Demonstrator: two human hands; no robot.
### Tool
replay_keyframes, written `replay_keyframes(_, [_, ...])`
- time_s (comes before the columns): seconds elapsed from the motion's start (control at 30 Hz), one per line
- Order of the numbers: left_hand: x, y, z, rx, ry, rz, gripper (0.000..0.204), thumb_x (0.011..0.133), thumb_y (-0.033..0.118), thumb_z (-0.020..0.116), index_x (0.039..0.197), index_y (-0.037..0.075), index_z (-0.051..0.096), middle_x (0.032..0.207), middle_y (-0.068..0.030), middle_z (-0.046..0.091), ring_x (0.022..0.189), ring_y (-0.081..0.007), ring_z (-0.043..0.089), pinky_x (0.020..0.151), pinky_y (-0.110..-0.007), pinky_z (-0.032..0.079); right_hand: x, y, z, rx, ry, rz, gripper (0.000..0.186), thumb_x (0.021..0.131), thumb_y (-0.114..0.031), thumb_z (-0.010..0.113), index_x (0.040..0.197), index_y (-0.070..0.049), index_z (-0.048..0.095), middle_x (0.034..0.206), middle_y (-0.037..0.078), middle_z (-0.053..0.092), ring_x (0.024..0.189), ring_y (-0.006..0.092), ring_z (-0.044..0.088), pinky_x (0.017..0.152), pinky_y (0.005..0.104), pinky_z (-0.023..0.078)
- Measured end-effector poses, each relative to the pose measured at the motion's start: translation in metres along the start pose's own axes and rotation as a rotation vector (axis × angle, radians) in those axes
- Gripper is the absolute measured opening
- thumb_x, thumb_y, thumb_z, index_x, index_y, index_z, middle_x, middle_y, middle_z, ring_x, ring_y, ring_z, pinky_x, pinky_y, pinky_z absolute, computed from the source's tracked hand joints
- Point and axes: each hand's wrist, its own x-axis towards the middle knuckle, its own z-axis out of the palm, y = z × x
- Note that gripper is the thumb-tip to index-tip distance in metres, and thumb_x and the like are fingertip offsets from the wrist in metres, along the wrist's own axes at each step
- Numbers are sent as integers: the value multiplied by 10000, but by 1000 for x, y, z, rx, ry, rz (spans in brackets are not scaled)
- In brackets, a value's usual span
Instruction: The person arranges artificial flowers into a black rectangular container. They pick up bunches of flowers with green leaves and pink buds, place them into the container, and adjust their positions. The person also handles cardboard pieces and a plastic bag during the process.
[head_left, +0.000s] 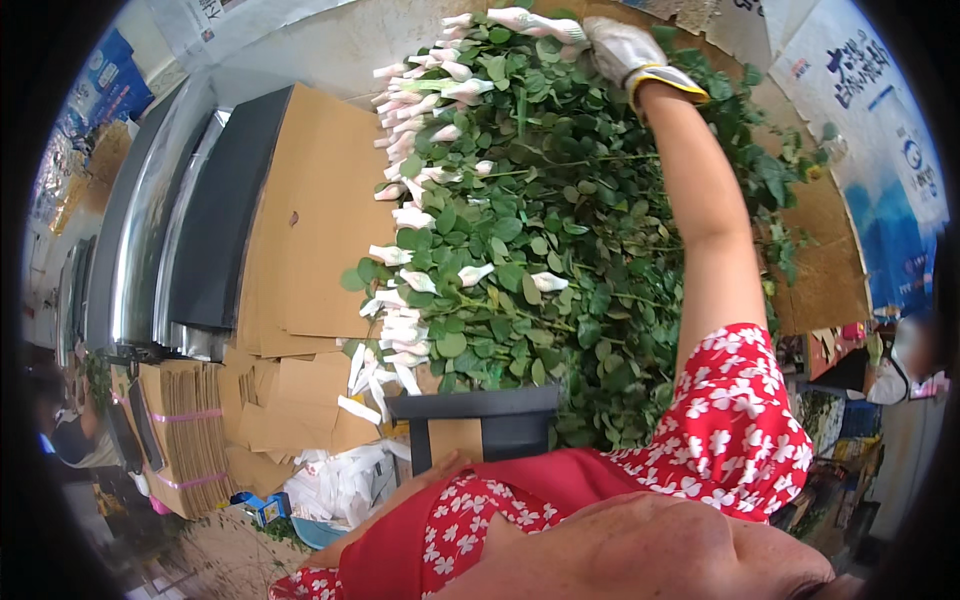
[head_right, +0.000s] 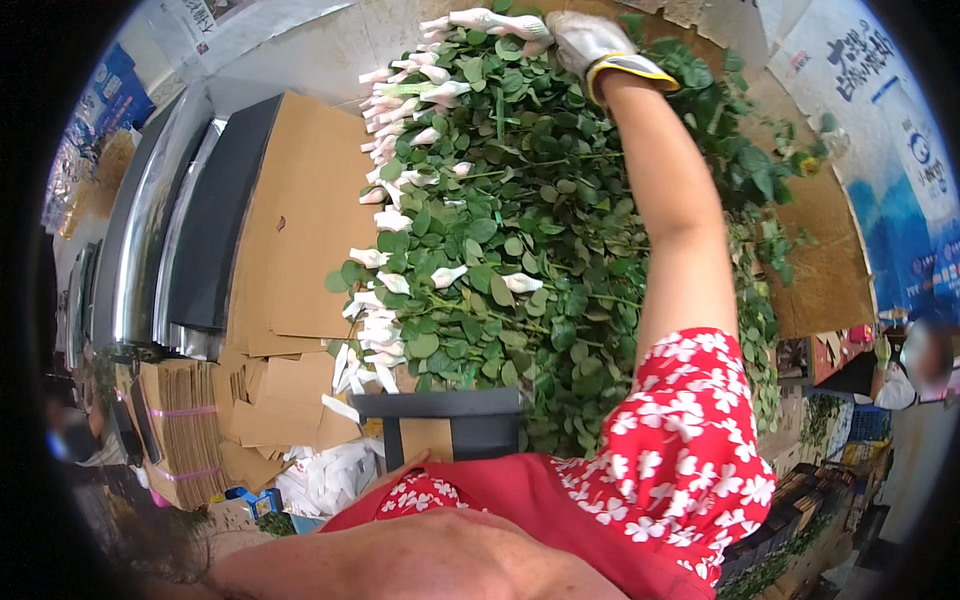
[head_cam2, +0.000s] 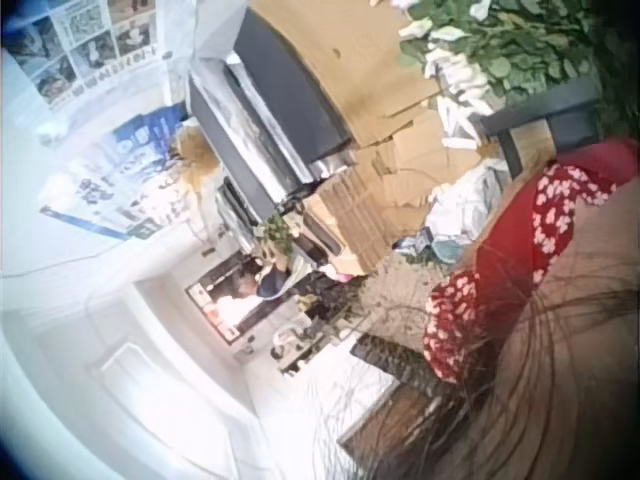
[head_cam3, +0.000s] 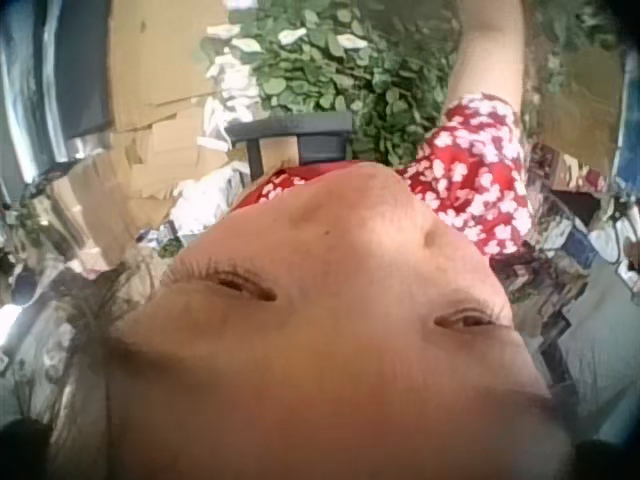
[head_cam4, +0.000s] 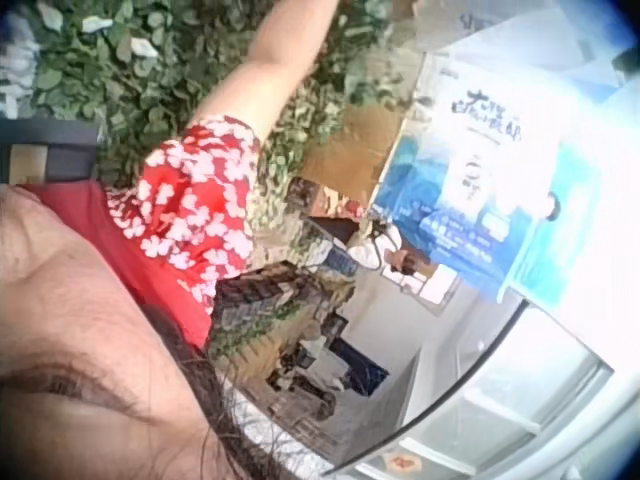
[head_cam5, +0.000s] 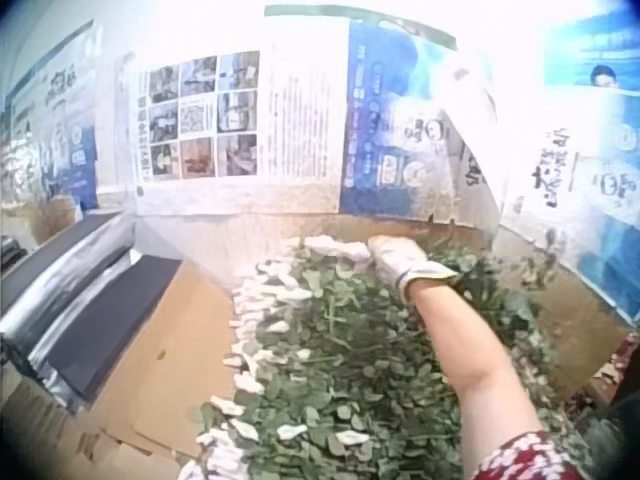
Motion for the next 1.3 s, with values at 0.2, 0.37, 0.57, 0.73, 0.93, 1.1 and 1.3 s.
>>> replay_keyframes(0.2, [-11,17,3,-75,1,-59,554,891,113,565,1435,94,463,1535,-119,399,1463,-317,275,1193,-366,268,53,22,180,161,11,27,546,804,-245,700,1298,-103,516,1184,212,639,1084,386,620,925,443,525])
replay_keyframes(0.37, [-13,28,8,-115,19,-103,555,901,126,568,1442,90,453,1534,-119,401,1461,-312,279,1193,-365,266,64,3,141,45,-206,47,345,847,-249,643,1179,-160,606,1137,94,658,1066,279,613,911,393,504])
replay_keyframes(0.57, [-12,20,-4,-76,24,-88,557,912,142,571,1450,84,441,1533,-119,403,1459,-306,285,1193,-363,263,113,88,122,-620,190,-520,408,925,-322,601,1281,-134,531,1339,150,502,1188,139,527,923,310,452])
replay_keyframes(0.73, [-13,21,-2,-55,28,-80,559,922,156,574,1457,80,431,1531,-119,405,1458,-300,289,1193,-361,260,12,38,79,-107,-290,-193,295,905,-240,581,1190,-163,584,1014,57,669,922,235,645,812,365,495])
replay_keyframes(0.93, [-18,23,5,-81,30,-90,564,933,172,577,1466,75,418,1530,-119,407,1456,-294,295,1193,-360,258,-47,-26,35,97,-344,-335,334,874,-168,603,1206,-137,596,1071,103,685,940,252,662,803,403,512])
replay_keyframes(1.1, [-21,13,-15,-54,-6,-51,568,943,186,580,1472,70,408,1529,-119,409,1454,-288,299,1193,-358,255,-95,-58,136,269,-499,-320,374,800,-127,643,1171,-106,604,1064,153,686,979,333,662,835,433,529])
replay_keyframes(1.3, [-29,23,-37,-51,34,-77,575,955,202,584,1481,65,396,1527,-119,411,1452,-282,305,1193,-357,252,-104,-94,122,223,-484,-175,291,802,-112,617,1092,-94,616,1078,160,684,975,373,672,793,478,539])
